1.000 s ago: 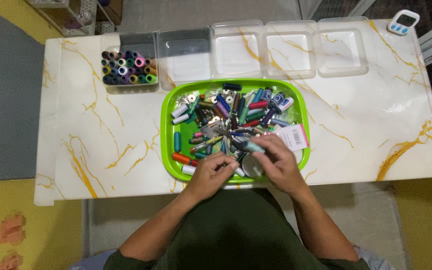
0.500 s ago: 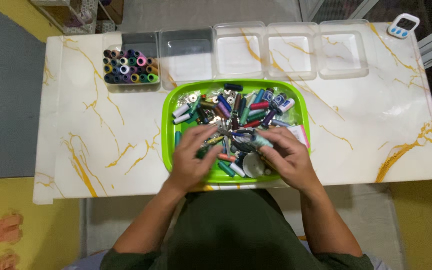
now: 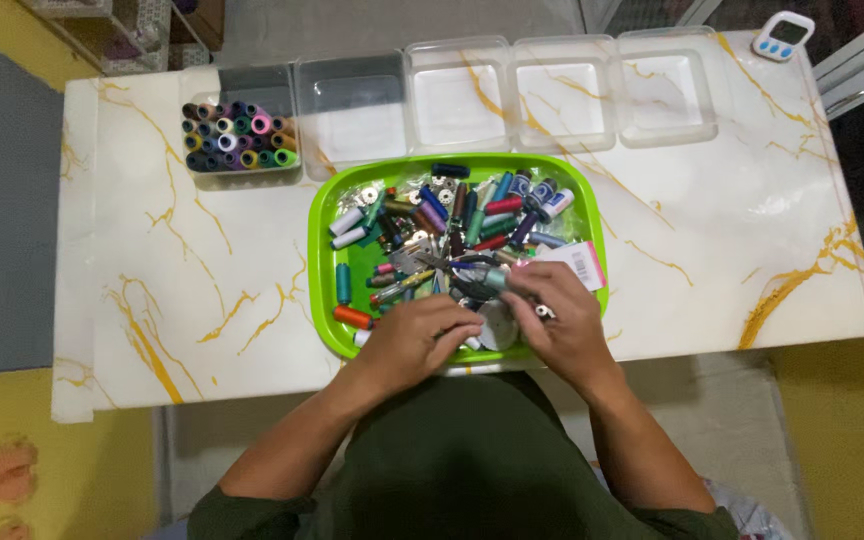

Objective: The person sorts small sewing kit items from a green tray into a clear plastic container. They pick up thread spools one by one, wind loose thread onto them, and place them into the container. The person handles thread spools, needles, and other small items, organizing them into the container.

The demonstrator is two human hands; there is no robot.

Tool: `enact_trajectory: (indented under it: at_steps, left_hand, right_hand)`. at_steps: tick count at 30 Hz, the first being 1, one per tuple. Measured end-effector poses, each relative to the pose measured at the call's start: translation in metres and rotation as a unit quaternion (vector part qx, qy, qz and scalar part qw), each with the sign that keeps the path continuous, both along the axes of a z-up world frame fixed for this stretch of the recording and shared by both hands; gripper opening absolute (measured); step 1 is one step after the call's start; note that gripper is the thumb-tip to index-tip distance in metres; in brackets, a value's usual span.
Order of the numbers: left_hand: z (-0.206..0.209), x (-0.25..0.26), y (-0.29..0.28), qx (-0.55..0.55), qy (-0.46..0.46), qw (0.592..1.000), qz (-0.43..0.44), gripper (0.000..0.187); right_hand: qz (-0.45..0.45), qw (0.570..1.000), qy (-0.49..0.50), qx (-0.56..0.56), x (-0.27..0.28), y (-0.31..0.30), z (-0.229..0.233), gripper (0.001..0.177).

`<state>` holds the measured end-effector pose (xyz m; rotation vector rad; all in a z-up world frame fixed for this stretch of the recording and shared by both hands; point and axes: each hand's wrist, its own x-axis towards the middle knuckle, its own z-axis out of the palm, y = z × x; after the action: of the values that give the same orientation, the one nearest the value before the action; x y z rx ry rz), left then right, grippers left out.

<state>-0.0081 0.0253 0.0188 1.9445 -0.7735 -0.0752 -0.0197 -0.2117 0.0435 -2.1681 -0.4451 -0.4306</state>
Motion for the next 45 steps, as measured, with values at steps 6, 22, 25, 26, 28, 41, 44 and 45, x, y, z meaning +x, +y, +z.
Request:
enact_trajectory:
  at_steps: [6,22,25,26,28,41,44,45]
  left_hand:
    - [-0.018,0.015,0.005,-0.047,0.163,0.985,0.033,0.017]
    - [0.010,-0.005,0.011,0.028,0.075,0.997,-0.005,0.016]
    - [0.024,-0.003,0.015,0.075,-0.047,0.996,-0.027,0.014]
    - [0.025,0.000,0.017,0.081,-0.097,0.991,-0.038,0.014]
    - [0.018,0.008,0.016,0.052,-0.025,0.997,-0.046,0.014]
    - [-0.056,-0.011,-0.006,-0.293,0.362,0.885,-0.004,0.015]
    - [-0.053,-0.014,-0.008,-0.319,0.402,0.858,0.012,0.019]
    - [-0.052,-0.014,-0.008,-0.317,0.395,0.862,0.018,0.020]
  right_hand:
    - [0.288,0.938,0.181,0.066,-0.005,0.002,0.002,0.021]
    - [0.111,0.993,0.013,-0.030,0.002,0.016,-0.001,0.026]
    - [0.148,0.985,0.083,-0.042,-0.001,0.012,0.001,0.027]
    - [0.166,0.980,0.103,-0.041,-0.001,0.011,0.002,0.028]
    - [0.197,0.971,0.136,-0.013,-0.002,0.007,0.002,0.027]
    - [0.074,0.985,0.035,0.152,-0.020,0.023,-0.027,0.029]
    - [0.044,0.995,-0.040,0.083,-0.022,0.030,-0.028,0.029]
    - [0.040,0.995,-0.060,0.067,-0.022,0.031,-0.027,0.030]
